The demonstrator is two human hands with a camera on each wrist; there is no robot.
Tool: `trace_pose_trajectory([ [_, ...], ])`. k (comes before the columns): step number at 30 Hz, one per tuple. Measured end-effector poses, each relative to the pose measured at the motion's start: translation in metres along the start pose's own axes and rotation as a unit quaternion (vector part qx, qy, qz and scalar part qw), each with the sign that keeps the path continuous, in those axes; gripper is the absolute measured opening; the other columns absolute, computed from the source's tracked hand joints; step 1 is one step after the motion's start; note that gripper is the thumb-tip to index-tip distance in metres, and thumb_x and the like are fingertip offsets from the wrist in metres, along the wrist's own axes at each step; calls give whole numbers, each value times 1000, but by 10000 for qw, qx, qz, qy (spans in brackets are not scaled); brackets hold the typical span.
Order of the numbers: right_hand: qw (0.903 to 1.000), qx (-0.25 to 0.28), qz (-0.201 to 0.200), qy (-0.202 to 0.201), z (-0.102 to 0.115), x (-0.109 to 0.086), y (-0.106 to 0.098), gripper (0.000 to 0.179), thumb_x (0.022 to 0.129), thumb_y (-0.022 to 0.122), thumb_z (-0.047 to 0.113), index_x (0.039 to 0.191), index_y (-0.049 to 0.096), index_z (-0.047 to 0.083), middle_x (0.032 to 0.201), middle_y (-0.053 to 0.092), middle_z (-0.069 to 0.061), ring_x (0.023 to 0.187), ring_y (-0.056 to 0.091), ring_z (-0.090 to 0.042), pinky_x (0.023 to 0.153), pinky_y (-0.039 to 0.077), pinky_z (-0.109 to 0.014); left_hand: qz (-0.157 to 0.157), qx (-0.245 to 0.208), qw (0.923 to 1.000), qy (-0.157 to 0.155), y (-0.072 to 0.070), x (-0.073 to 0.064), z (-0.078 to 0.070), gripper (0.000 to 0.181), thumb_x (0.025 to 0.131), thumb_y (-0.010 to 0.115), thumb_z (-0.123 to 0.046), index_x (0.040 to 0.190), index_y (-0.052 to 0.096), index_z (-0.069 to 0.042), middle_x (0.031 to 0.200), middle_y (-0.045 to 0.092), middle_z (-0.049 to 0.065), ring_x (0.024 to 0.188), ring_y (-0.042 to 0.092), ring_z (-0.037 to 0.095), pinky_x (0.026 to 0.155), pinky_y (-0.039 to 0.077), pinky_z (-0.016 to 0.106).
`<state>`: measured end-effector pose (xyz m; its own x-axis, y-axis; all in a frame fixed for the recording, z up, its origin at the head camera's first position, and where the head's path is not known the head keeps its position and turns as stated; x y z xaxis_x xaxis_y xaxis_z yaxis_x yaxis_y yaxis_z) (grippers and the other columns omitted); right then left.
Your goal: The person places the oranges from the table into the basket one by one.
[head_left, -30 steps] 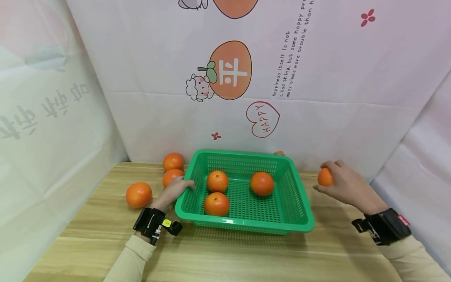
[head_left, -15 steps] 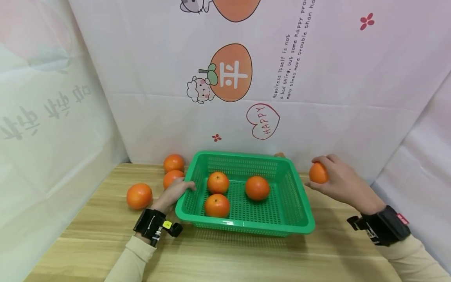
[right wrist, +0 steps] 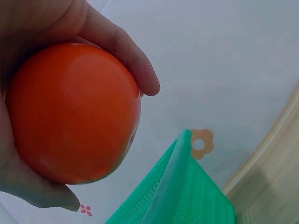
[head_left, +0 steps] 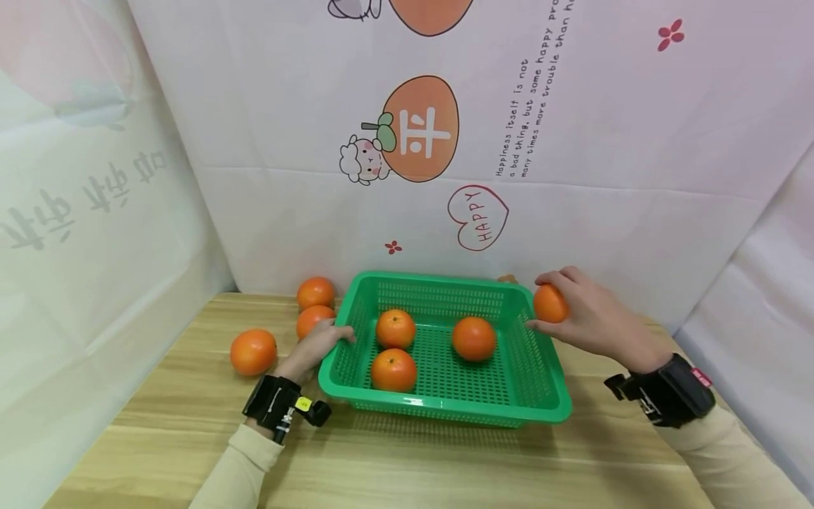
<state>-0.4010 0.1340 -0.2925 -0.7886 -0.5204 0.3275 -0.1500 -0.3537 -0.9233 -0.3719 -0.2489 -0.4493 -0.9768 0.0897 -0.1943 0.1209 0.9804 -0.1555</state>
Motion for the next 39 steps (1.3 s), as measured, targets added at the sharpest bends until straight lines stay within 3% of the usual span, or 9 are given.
trace_pose_trajectory([
  [12,9986,87,490,-176,19,15,21,64,83,89,37,134,63,8,120,62,-14,88,64,-22,67,58,-30,4,21,10000,10,-1,-1,0,68,88,55,-14,152,43,7,138,63,34,112,74,37,86,66,45],
  [18,9968,191,633,-458,34,22,31,67,83,89,35,137,61,7,119,62,-14,87,64,-20,66,59,-31,-23,6,10000,21,-2,-1,1,68,88,54,-13,152,43,7,137,64,34,111,74,38,85,67,45],
  [27,9935,235,803,-773,48,29,46,62,82,90,34,132,63,8,134,59,-16,92,66,-19,72,61,-31,-29,70,10000,17,0,0,0,69,88,54,-14,153,42,7,143,60,33,119,70,40,89,66,44],
  [39,9857,104,1334,-1024,66,33,61,62,79,91,41,128,65,12,115,60,-7,85,57,-14,67,52,-23,-15,99,9999,-20,0,-2,-2,68,89,54,-14,152,44,7,144,59,33,120,70,40,89,65,42],
])
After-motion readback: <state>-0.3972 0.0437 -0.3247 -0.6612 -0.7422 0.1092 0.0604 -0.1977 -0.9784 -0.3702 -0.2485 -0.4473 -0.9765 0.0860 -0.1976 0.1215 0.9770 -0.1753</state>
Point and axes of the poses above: each hand's wrist, its own x-axis towards the middle knuckle, its own y-axis out of the palm, z = x × y, the point moved 10 cm from there along x, towards the middle knuckle
